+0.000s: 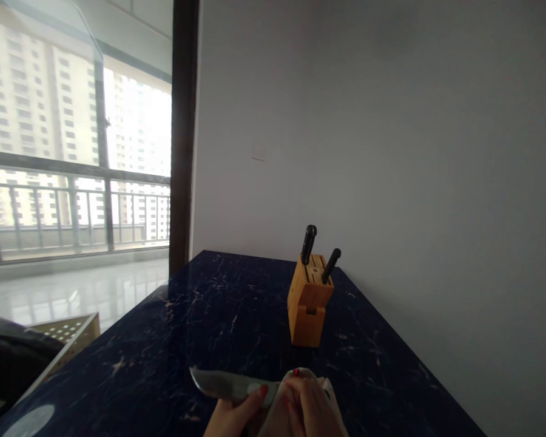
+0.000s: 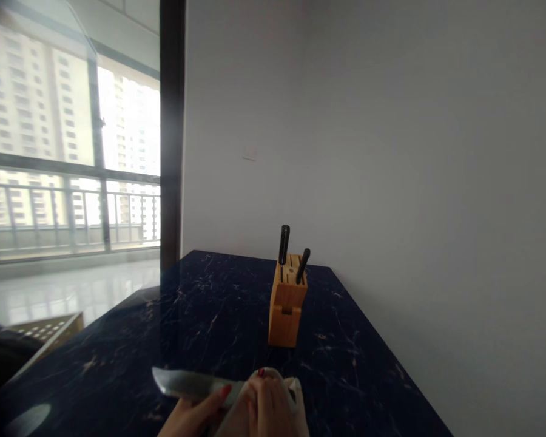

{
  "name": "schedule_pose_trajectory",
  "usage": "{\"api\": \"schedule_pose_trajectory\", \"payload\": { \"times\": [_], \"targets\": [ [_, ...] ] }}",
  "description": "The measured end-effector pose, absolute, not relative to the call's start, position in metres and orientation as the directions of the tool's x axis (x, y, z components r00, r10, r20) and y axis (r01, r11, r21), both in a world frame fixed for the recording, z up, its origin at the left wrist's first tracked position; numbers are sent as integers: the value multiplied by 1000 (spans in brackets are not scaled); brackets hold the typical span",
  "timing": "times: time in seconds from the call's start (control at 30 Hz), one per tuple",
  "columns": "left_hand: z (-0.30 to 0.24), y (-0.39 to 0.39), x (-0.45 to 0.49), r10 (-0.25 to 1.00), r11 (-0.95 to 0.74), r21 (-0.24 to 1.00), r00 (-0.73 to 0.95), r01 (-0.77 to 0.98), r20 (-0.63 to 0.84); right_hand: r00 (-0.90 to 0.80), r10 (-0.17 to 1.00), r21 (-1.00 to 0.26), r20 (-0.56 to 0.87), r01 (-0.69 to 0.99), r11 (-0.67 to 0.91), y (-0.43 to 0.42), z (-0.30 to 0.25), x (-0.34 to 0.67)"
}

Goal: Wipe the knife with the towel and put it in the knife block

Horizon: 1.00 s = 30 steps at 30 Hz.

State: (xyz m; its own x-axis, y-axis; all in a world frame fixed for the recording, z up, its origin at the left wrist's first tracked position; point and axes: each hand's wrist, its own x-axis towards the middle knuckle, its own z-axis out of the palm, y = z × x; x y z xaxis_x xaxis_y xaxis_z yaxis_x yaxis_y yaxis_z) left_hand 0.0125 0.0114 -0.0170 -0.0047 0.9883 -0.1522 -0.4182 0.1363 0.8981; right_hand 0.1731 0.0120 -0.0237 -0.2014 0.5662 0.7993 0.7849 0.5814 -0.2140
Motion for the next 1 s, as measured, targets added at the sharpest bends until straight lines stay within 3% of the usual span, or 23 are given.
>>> {"api": "schedule_pose_trajectory", "payload": {
  "times": [0.13,0.3,0.47,0.6,0.73,0.9,1.0],
  "targets": [
    [-14,7,13,992,124,894,66,-430,-106,-253,598,-240,761,746,621,4,-12,180],
    [-14,7,17,985,104,884,170,-456,-29,-85,644,-395,760,727,562,5,-19,179],
    [-10,7,14,979,116,902,202,-417,-32,-68,658,-415,750,727,547,9,-28,176],
    [-2,4,12,978,123,908,206,-401,-41,-75,663,-394,745,751,529,10,-29,179],
    [2,3,13,975,101,913,222,-395,-12,-224,650,-273,726,774,571,12,-20,189],
    [0,6,14,976,96,901,219,-423,-1,-220,733,-344,644,772,534,11,-6,193],
    [-1,7,13,982,74,901,187,-428,8,-268,720,-301,640,775,556,10,-6,189]
  ]
}}
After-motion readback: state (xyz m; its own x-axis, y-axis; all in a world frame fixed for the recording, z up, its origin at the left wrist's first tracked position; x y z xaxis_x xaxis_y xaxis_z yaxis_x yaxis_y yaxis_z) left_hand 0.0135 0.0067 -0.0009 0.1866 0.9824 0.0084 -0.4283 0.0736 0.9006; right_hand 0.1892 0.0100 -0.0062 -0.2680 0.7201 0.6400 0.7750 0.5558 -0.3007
